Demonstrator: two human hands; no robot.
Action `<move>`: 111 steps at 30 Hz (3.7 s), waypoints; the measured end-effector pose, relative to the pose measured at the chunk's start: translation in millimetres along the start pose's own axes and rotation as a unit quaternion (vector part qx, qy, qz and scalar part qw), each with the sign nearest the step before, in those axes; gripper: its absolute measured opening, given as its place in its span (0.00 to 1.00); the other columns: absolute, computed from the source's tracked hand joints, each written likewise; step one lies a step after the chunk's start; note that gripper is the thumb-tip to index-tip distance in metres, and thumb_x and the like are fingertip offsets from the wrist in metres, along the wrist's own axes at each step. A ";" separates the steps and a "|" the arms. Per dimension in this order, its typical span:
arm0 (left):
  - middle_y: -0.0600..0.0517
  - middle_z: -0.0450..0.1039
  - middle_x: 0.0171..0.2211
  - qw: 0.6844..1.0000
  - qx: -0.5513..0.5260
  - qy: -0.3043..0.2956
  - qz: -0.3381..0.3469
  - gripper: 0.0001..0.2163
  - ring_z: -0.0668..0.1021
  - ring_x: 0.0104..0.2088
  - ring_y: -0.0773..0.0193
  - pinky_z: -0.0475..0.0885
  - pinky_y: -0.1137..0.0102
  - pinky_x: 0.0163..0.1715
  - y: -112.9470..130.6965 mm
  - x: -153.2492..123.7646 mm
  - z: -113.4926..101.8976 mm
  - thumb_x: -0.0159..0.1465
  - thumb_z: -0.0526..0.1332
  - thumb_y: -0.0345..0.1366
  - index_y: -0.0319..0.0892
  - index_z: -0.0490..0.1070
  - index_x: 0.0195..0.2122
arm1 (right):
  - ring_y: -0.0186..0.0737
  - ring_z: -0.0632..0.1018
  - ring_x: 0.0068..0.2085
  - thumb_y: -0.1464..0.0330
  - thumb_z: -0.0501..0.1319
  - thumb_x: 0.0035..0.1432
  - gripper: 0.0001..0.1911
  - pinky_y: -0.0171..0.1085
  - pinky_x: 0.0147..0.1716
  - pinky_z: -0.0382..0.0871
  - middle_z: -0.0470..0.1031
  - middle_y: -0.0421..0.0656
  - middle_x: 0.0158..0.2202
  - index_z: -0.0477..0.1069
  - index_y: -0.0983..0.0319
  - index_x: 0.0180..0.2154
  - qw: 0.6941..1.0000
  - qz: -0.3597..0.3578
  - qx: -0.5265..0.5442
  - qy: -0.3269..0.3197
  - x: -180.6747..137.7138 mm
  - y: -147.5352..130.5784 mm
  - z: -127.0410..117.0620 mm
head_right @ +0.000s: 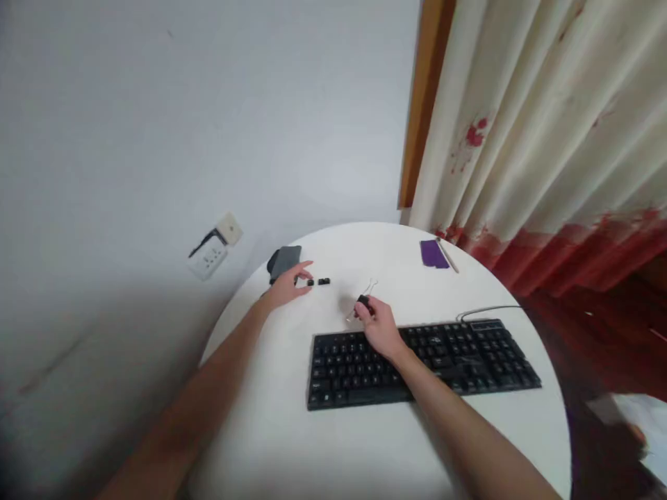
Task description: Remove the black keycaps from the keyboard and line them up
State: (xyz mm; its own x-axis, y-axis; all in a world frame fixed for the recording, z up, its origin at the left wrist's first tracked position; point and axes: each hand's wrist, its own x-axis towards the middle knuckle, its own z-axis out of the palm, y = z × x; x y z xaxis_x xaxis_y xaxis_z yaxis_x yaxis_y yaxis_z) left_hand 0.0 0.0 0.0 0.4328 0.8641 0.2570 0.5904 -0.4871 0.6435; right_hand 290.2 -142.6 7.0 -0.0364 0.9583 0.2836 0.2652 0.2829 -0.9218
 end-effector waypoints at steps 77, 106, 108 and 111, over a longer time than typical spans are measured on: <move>0.51 0.72 0.33 0.971 -0.125 -0.181 0.094 0.07 0.73 0.30 0.67 0.69 0.72 0.31 127.3 -18.2 68.8 0.59 0.66 0.36 0.39 0.77 0.37 | 0.40 0.74 0.30 0.59 0.54 0.65 0.17 0.35 0.30 0.66 0.75 0.43 0.27 0.71 0.62 0.30 0.999 0.002 -0.037 0.038 0.1 -4.1 -4.5; 0.46 0.73 0.44 0.961 0.075 -0.006 0.265 0.08 0.71 0.47 0.57 0.68 0.61 0.50 134.8 -20.7 77.4 0.65 0.63 0.40 0.44 0.77 0.42 | 0.40 0.72 0.27 0.56 0.52 0.66 0.18 0.35 0.28 0.66 0.73 0.42 0.25 0.67 0.60 0.29 0.995 0.003 -0.011 0.101 6.0 6.1 -4.2; 0.47 0.73 0.43 0.967 0.063 0.020 0.244 0.08 0.71 0.47 0.57 0.68 0.61 0.50 132.5 -18.0 75.3 0.65 0.64 0.40 0.44 0.77 0.42 | 0.39 0.72 0.26 0.56 0.52 0.66 0.19 0.35 0.28 0.65 0.73 0.42 0.24 0.67 0.60 0.29 0.994 0.023 0.000 0.105 6.2 5.6 -3.6; 0.47 0.72 0.45 0.974 0.100 0.080 0.186 0.08 0.70 0.49 0.55 0.65 0.58 0.52 121.5 -6.3 64.3 0.62 0.66 0.40 0.46 0.77 0.41 | 0.39 0.74 0.27 0.57 0.52 0.66 0.19 0.35 0.29 0.66 0.75 0.43 0.24 0.68 0.61 0.29 0.992 0.050 0.013 0.114 6.2 5.6 -2.3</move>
State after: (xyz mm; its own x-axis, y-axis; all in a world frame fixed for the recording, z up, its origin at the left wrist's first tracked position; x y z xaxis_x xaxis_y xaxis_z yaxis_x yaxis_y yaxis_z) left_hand 112.9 -72.8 30.2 0.5401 0.6240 0.5646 0.5414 -0.7713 0.3346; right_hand 293.6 -135.1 4.2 0.2082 0.9484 0.2392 0.2310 0.1899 -0.9542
